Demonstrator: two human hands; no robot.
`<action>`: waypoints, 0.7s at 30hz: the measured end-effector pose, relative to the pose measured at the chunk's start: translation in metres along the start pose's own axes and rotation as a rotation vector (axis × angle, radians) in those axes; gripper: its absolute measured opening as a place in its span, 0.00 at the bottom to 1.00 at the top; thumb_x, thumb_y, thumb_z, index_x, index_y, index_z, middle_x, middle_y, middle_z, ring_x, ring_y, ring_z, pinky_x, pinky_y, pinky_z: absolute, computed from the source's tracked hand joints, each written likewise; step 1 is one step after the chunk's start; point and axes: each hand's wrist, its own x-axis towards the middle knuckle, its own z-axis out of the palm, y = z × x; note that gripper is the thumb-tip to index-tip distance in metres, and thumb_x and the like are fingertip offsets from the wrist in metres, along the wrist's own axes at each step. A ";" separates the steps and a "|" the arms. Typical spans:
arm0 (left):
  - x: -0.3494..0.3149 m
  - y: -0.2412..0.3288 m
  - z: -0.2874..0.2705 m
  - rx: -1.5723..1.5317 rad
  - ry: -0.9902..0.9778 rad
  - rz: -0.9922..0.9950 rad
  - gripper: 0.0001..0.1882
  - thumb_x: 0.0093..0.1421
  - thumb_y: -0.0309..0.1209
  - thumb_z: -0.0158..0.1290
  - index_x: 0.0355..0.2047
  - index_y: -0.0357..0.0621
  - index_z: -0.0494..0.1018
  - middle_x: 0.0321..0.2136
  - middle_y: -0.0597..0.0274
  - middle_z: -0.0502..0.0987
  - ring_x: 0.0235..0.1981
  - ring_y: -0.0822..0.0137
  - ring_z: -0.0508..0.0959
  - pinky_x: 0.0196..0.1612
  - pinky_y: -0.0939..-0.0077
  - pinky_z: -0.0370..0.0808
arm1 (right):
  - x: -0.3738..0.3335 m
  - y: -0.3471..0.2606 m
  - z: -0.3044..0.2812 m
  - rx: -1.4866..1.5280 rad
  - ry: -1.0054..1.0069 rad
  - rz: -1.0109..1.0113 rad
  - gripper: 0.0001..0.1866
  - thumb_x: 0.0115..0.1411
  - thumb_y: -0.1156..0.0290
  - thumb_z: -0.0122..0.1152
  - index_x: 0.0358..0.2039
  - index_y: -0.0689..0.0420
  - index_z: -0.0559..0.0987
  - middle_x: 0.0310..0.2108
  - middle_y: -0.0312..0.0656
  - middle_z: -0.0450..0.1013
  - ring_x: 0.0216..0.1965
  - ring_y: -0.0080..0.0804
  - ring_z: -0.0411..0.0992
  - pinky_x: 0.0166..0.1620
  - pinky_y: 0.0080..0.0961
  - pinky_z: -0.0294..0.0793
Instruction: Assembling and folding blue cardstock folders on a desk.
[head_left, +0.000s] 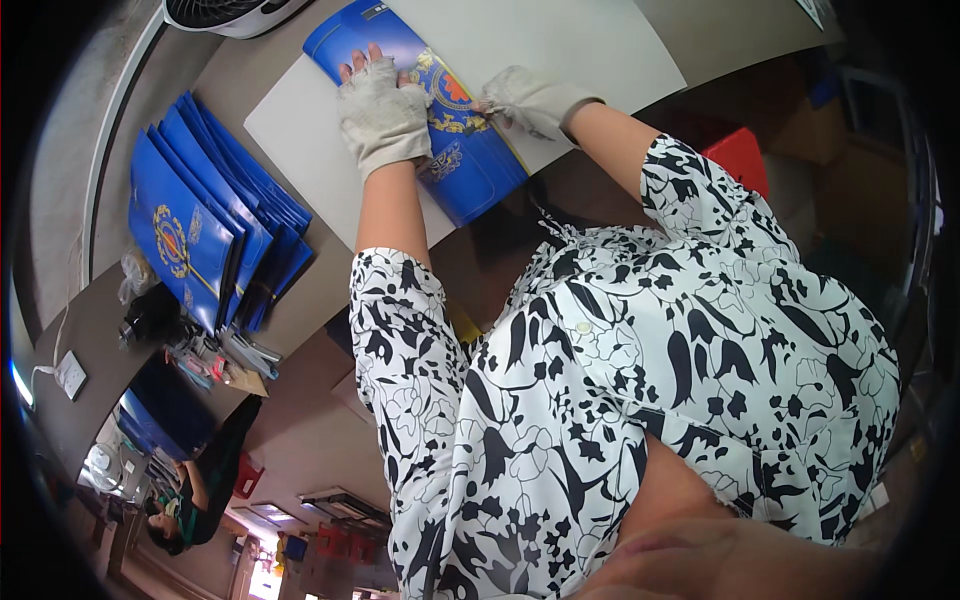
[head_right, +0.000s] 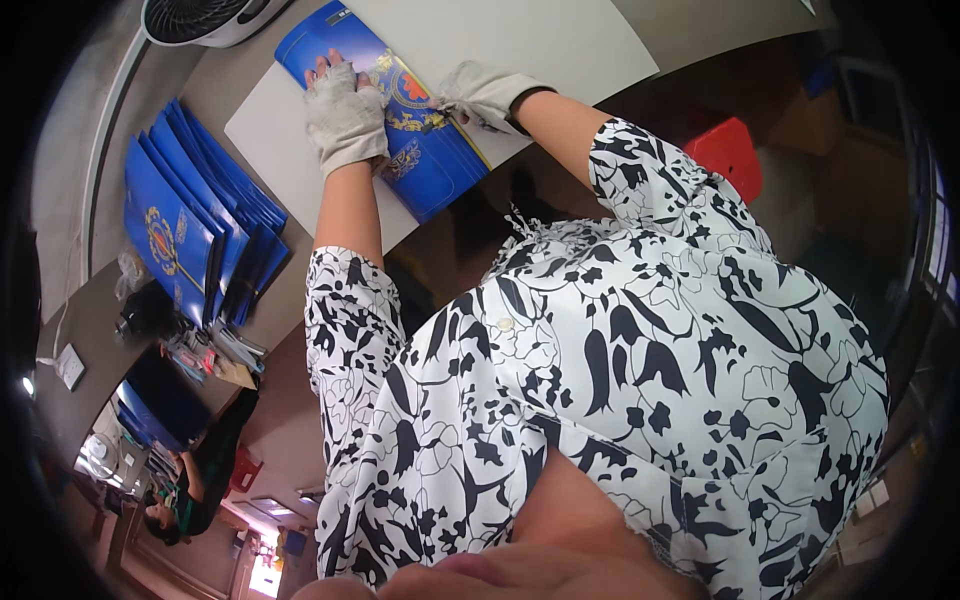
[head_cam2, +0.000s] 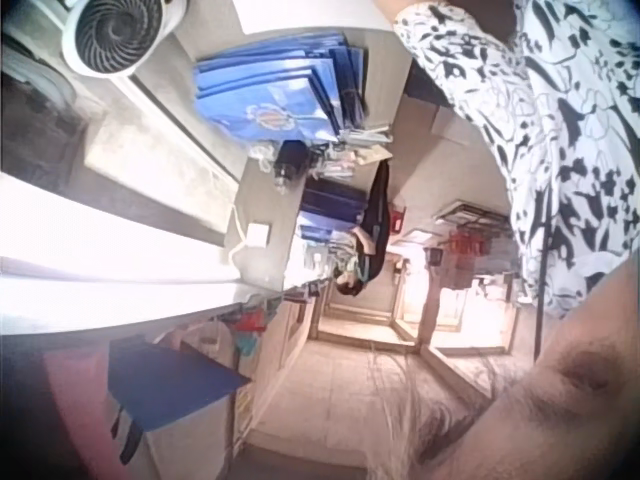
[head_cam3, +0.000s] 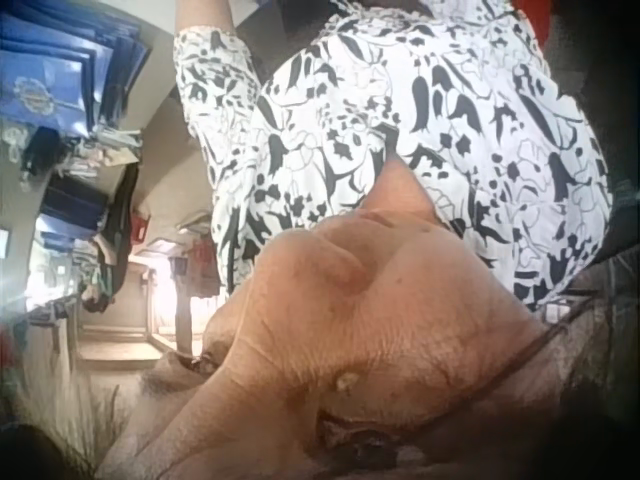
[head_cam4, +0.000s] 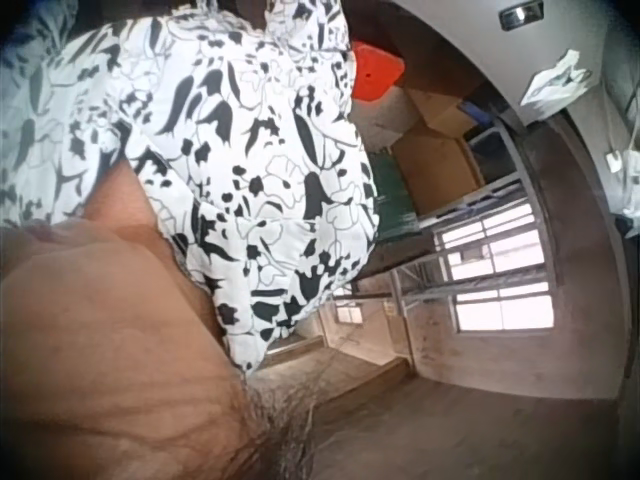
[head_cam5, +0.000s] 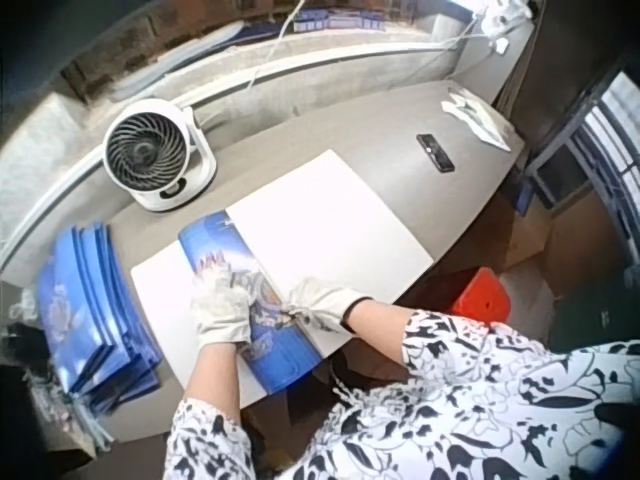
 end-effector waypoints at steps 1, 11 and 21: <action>0.000 0.003 0.001 -0.010 0.000 -0.001 0.33 0.62 0.38 0.57 0.67 0.43 0.69 0.65 0.42 0.71 0.68 0.38 0.67 0.72 0.51 0.62 | -0.001 0.004 -0.001 0.015 -0.018 0.021 0.30 0.55 0.39 0.72 0.32 0.59 0.83 0.25 0.45 0.79 0.28 0.38 0.79 0.32 0.35 0.76; 0.004 0.003 0.003 0.060 -0.017 0.036 0.31 0.66 0.43 0.53 0.67 0.46 0.69 0.66 0.45 0.70 0.69 0.37 0.66 0.71 0.50 0.61 | -0.037 0.001 -0.011 0.188 0.009 -0.062 0.27 0.62 0.42 0.67 0.29 0.58 0.80 0.19 0.37 0.71 0.17 0.30 0.69 0.20 0.31 0.69; 0.003 0.010 0.006 -0.036 0.059 0.042 0.31 0.65 0.42 0.56 0.66 0.43 0.70 0.65 0.43 0.71 0.68 0.39 0.66 0.72 0.52 0.61 | -0.046 0.023 0.010 0.415 0.023 -0.018 0.24 0.61 0.47 0.69 0.35 0.59 0.84 0.19 0.39 0.76 0.17 0.29 0.73 0.22 0.31 0.72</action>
